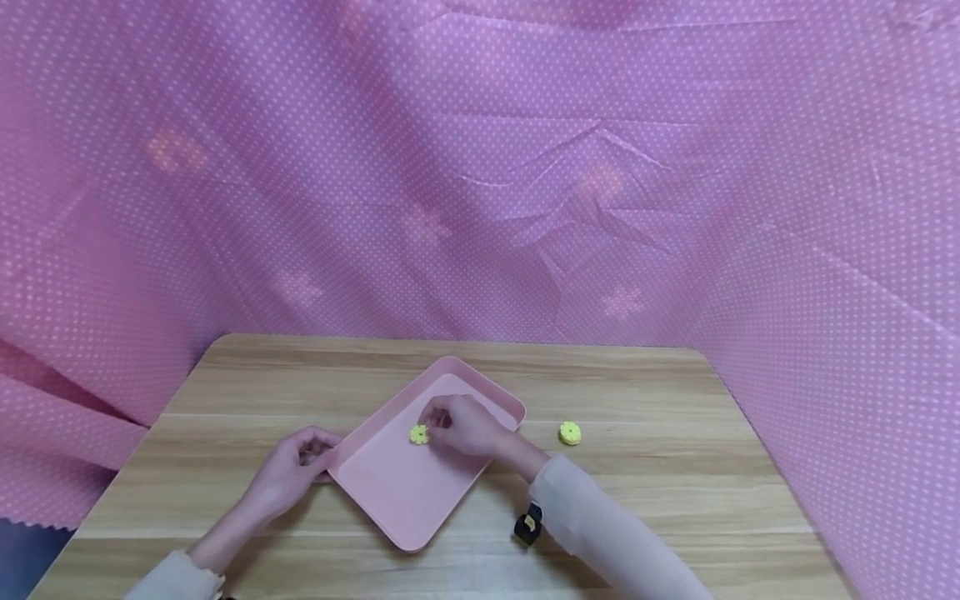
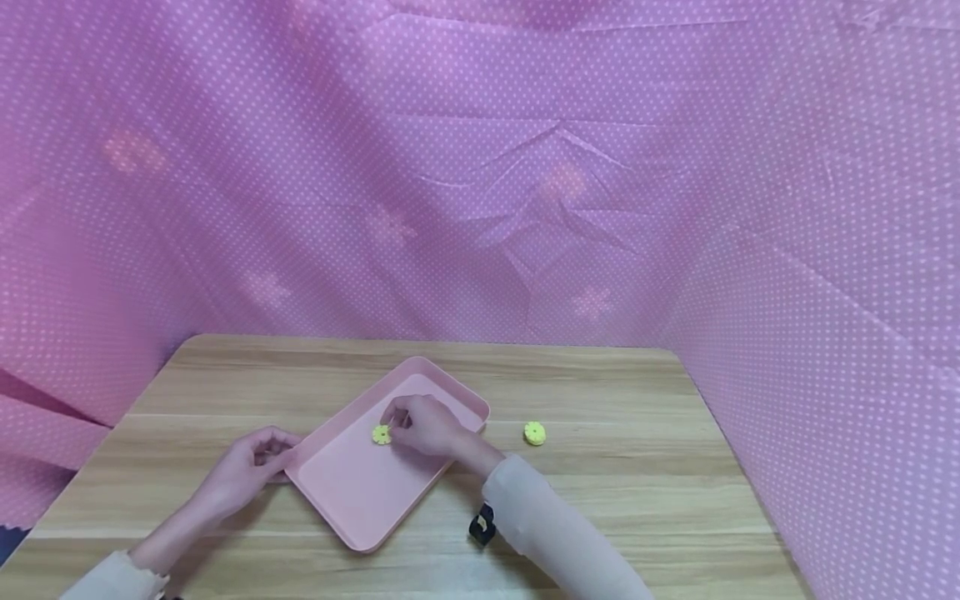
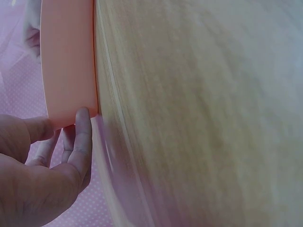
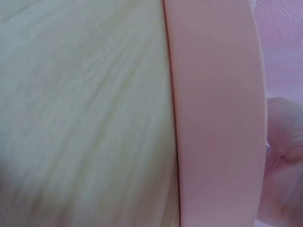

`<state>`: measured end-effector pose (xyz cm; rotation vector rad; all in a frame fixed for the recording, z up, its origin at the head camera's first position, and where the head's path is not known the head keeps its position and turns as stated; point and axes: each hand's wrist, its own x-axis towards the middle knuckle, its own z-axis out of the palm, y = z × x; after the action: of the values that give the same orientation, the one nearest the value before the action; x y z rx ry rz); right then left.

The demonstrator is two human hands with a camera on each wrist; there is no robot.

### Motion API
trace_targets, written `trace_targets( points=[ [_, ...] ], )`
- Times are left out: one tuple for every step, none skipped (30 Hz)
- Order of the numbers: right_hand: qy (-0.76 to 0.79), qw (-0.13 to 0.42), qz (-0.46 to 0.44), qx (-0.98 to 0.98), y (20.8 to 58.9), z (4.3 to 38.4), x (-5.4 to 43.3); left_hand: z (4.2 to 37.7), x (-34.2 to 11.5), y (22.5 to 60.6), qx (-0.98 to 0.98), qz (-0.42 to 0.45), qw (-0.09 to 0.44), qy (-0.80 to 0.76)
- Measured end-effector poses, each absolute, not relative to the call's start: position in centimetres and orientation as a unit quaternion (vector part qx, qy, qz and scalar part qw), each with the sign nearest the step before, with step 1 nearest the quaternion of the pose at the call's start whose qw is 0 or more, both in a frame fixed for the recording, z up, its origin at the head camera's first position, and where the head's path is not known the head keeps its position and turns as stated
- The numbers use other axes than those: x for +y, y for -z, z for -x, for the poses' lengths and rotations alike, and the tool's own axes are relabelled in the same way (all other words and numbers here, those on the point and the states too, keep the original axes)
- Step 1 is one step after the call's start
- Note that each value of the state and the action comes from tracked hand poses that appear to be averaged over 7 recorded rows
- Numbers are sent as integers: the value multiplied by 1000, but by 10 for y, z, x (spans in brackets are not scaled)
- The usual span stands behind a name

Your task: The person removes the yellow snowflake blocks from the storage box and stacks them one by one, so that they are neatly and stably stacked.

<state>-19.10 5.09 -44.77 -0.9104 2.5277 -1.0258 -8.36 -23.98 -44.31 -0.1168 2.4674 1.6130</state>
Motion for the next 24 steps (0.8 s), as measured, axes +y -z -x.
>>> trace_targets(
  points=[
    [352, 129, 318, 871, 447, 191, 52, 84, -240, 443, 832, 39, 96, -545],
    [354, 128, 319, 870, 446, 190, 53, 84, -240, 443, 832, 39, 96, -545],
    [356, 127, 320, 869, 445, 190, 54, 84, -240, 443, 832, 38, 96, -545],
    [357, 125, 321, 868, 444, 189, 55, 83, -240, 443, 832, 38, 97, -546],
    [359, 125, 321, 868, 443, 189, 57, 83, -240, 443, 831, 37, 97, -546],
    [362, 125, 320, 866, 442, 188, 58, 83, -240, 444, 831, 36, 98, -547],
    [366, 125, 319, 865, 441, 188, 59, 84, -240, 444, 831, 36, 98, -547],
    [372, 126, 317, 863, 439, 187, 61, 84, -240, 444, 830, 36, 98, -548],
    [375, 125, 318, 862, 438, 186, 62, 84, -240, 444, 830, 36, 98, -548],
    [378, 123, 318, 861, 437, 185, 63, 84, -240, 444, 830, 37, 97, -549],
    [382, 121, 319, 859, 436, 185, 65, 84, -241, 445, 830, 35, 97, -548],
    [385, 119, 321, 857, 435, 184, 67, 85, -241, 445, 831, 33, 96, -547],
    [388, 116, 322, 856, 435, 184, 69, 85, -241, 446, 832, 32, 95, -546],
    [392, 113, 324, 854, 434, 183, 71, 85, -241, 446, 832, 33, 95, -545],
    [395, 109, 327, 852, 433, 183, 73, 85, -241, 446, 833, 32, 94, -544],
    [400, 106, 329, 849, 433, 182, 75, 85, -241, 446, 833, 31, 93, -544],
    [405, 103, 331, 846, 432, 182, 77, 85, -242, 447, 834, 30, 93, -543],
    [410, 100, 333, 843, 432, 182, 79, 85, -242, 447, 833, 32, 93, -545],
    [415, 96, 335, 840, 431, 181, 81, 85, -242, 447, 832, 33, 93, -546],
    [418, 93, 336, 839, 431, 181, 83, 85, -242, 447, 832, 33, 93, -546],
    [418, 88, 336, 839, 430, 181, 85, 85, -242, 447, 832, 32, 93, -547],
    [418, 84, 333, 841, 429, 180, 88, 85, -242, 447, 831, 32, 93, -547],
    [419, 81, 328, 843, 428, 180, 90, 85, -242, 447, 832, 32, 93, -546],
    [421, 80, 322, 844, 428, 179, 92, 86, -242, 447, 833, 32, 92, -544]
  ],
)
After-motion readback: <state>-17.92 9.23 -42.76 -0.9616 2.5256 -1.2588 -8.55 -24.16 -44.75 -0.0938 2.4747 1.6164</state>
